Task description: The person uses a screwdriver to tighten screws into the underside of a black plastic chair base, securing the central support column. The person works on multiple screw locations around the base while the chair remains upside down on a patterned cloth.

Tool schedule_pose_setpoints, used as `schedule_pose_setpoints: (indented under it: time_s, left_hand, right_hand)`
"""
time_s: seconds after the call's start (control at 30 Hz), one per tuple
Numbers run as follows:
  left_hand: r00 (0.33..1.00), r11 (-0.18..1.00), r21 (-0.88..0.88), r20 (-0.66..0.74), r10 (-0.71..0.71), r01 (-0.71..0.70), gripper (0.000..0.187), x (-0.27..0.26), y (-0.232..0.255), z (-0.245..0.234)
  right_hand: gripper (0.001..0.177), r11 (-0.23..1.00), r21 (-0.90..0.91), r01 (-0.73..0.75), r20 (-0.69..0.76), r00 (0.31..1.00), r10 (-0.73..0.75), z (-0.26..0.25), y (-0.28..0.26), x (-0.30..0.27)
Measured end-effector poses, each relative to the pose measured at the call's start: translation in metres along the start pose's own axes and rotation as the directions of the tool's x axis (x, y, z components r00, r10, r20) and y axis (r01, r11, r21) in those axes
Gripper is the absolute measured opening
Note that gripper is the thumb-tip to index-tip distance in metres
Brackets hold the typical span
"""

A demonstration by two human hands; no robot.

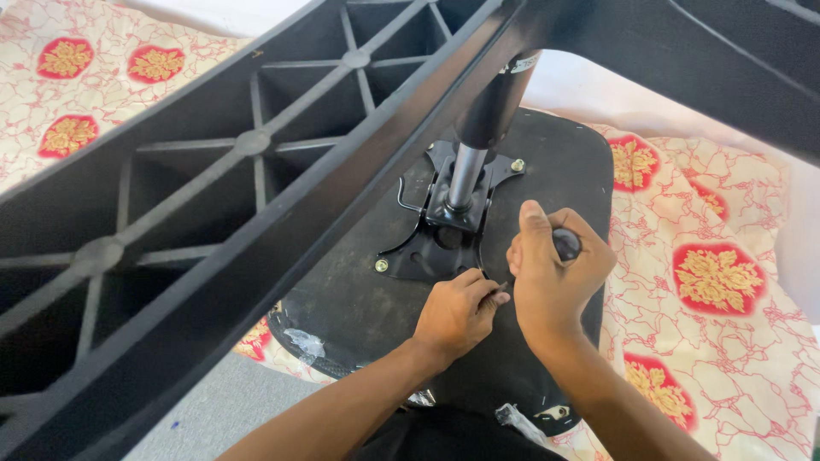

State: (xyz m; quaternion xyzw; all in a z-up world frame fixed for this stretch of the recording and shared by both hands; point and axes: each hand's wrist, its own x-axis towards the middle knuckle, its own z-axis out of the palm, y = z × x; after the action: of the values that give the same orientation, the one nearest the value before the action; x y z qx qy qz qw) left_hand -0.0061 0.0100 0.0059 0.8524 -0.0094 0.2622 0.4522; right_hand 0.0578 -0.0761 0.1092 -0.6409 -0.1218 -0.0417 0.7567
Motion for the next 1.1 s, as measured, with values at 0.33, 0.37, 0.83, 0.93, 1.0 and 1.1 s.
schedule_pose_setpoints:
  time_s: [0.33, 0.37, 0.83, 0.93, 1.0, 1.1]
  left_hand:
    - [0.996, 0.997, -0.026, 0.049, 0.071, -0.07, 0.004, -0.007, -0.002, 0.006]
    - [0.996, 0.997, -0.028, 0.059, 0.07, -0.068, 0.004, -0.007, 0.0, 0.005]
    - [0.996, 0.999, 0.014, 0.084, 0.043, -0.044, 0.01, 0.008, 0.001, 0.014]
    - [0.996, 1.0, 0.002, 0.084, 0.026, -0.026, 0.011, 0.01, 0.002, 0.015]
    - [0.995, 1.0, 0.005, 0.099, 0.005, -0.006, 0.011, 0.012, 0.002, 0.015]
    - [0.995, 1.0, -0.014, 0.102, -0.013, 0.014, 0.012, 0.012, 0.003, 0.013]
  right_hand:
    - [0.018, 0.987, -0.024, -0.158, 0.866, 0.49, 0.099, -0.038, -0.048, 0.061]
    - [0.018, 0.991, 0.009, -0.133, 0.908, 0.415, 0.048, -0.041, -0.051, 0.066]
    - [0.049, 0.931, 0.088, -0.353, 0.832, 0.54, 0.126, -0.063, -0.019, 0.079]
    - [0.048, 0.939, 0.096, -0.331, 0.788, 0.601, 0.131, -0.059, -0.016, 0.078]
    - [0.048, 0.938, 0.1, -0.331, 0.765, 0.629, 0.14, -0.057, -0.014, 0.078]
    - [0.048, 0.938, 0.099, -0.331, 0.742, 0.653, 0.152, -0.054, -0.013, 0.076]
